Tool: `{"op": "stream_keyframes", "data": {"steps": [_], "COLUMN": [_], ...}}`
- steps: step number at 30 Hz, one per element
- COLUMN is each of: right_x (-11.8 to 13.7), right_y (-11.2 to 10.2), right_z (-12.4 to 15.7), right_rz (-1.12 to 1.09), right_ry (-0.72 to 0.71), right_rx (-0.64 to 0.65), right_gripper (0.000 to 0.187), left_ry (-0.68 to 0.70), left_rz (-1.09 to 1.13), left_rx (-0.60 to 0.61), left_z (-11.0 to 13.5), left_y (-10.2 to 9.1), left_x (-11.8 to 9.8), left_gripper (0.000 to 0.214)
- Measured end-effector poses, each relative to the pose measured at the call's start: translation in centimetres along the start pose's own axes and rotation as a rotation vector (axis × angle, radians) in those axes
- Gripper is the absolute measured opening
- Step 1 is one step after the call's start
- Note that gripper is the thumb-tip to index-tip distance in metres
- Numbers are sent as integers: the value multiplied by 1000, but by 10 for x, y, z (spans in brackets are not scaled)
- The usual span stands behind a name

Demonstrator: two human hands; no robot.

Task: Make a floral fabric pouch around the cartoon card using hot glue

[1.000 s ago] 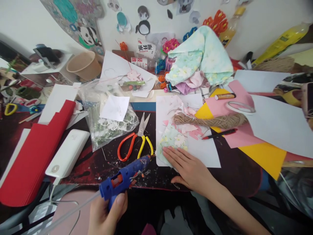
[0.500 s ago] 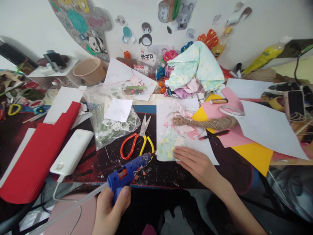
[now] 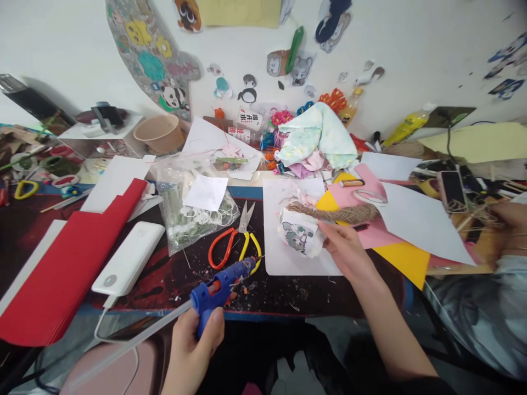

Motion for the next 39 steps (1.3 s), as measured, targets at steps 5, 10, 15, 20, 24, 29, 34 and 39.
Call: {"op": "stream_keyframes", "data": {"steps": [5,10,15,20,24,29,34,39], "right_x": [10,15,42,33,-13,-38,-31,-27], "right_y": [8,7,5,38,63,53,46,50], "right_z": [-1,-3,11,24,14,11,11,6], "right_rz": [-51,14,444,1002,1254,1325,1444,1602], "right_ry": [25,-33,-373,-730,-699,-716,-865,-1041], "right_rx": [30,1,-161,-192,8,10,56,156], "right_gripper": [27,27,27,23,23,35,33,24], "left_ry": [-11,-1,16,8,40,45,41,43], "left_rz": [42,56,73,116,98,80,40,-6], "left_rx": [37,29,23,-5,-24,0,49,16], "left_z": [0,-2,-5,-9,-10,-14,-17,-17], "left_y": [1,2,3,5,0,-9,-5,1], "left_x": [-1,-1,3,1,2,11,14,12], "left_gripper": [51,42,36,35,41,51,52,51]}}
Point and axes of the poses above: each hand's wrist, its own z-axis away from the middle knuckle, its own y-axis out of the palm, x = y × z, the point moved 2 cm from there along -z, towards the middle knuckle, and after that the axes turned 7 degrees about y, right-handed, at the moved point
